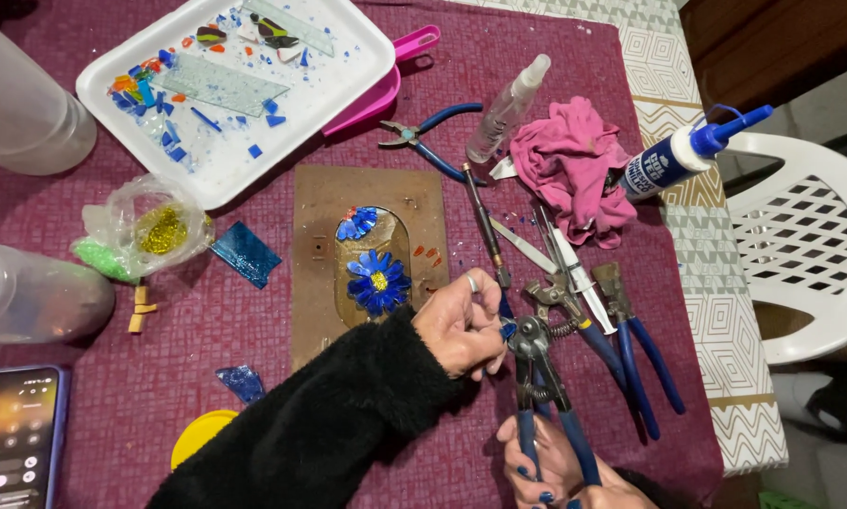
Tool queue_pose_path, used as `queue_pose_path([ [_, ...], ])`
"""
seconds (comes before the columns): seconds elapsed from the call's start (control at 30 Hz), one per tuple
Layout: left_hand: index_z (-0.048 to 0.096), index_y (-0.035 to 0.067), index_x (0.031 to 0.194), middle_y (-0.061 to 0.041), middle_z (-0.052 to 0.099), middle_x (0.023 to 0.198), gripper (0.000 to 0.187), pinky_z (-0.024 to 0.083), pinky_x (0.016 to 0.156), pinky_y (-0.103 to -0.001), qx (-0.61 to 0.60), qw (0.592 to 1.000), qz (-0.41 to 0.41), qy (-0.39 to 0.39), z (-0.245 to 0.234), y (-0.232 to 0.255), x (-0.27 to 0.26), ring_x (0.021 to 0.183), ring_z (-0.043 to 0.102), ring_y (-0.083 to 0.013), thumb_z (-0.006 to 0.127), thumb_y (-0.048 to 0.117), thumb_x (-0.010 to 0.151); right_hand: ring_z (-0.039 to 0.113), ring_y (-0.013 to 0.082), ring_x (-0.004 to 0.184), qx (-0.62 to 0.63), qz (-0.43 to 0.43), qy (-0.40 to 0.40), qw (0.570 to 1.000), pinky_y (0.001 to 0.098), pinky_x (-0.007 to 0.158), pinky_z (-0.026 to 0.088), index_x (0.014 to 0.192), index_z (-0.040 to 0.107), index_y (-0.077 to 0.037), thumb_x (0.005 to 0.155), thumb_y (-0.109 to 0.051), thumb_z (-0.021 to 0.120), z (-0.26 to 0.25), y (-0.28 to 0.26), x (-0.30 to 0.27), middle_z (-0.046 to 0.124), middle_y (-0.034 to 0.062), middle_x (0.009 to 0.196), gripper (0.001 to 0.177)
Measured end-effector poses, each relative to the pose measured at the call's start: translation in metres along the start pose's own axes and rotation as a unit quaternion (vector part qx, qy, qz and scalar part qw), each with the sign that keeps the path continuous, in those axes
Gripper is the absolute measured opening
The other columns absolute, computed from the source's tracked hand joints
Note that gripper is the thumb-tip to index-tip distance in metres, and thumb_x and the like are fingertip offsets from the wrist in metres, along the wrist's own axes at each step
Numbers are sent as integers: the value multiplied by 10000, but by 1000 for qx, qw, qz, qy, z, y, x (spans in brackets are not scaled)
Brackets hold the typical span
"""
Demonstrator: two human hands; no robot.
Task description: Making a floral mosaic craft by cutting and placing blue glass pieces onto a template.
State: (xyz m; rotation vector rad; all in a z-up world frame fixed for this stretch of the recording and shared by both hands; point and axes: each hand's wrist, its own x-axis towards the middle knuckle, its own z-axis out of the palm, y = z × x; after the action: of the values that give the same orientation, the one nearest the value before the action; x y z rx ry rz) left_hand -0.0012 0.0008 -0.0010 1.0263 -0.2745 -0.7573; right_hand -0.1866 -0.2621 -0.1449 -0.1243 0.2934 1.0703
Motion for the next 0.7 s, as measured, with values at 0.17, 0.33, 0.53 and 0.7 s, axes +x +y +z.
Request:
queue_pose_path([
  [0.17, 391, 68, 1004, -56, 619, 660, 289, 457, 459, -251, -5, 1000, 0, 0, 0, -1, 0, 540, 598, -112, 613, -37, 851, 640, 340, 668, 0, 146, -99, 984, 416, 705, 519, 1017, 660, -80, 1133, -480, 287, -40, -8, -3, 677, 188, 718, 559],
  [0.33, 399, 72, 994, -51, 624, 652, 266, 443, 446, -243, 11, 1000, -9, -1, -1, -2, -1, 518, 577, -101, 626, 0, 877, 659, 369, 658, 78, -29, -22, 996, 503, 649, 541, 1333, 548, 9, 900, -269, 266, -5, -2, -6, 661, 224, 914, 587],
  [0.53, 406, 68, 984, -43, 615, 656, 268, 446, 439, -246, 5, 1000, 0, -2, -3, -2, 1, 528, 596, -102, 639, -7, 875, 655, 301, 778, 29, 133, -139, 981, 411, 772, 512, 1233, 653, -86, 1205, -485, 263, -9, -7, -3, 704, 175, 856, 559],
  [0.7, 397, 71, 985, -41, 601, 651, 313, 452, 436, -249, -10, 1000, 5, -14, -3, -6, 2, 527, 605, -109, 640, -50, 831, 718, 291, 806, 67, 98, -173, 978, 362, 766, 583, 1222, 652, -8, 1148, -431, 233, 2, -6, 7, 662, 251, 870, 600],
])
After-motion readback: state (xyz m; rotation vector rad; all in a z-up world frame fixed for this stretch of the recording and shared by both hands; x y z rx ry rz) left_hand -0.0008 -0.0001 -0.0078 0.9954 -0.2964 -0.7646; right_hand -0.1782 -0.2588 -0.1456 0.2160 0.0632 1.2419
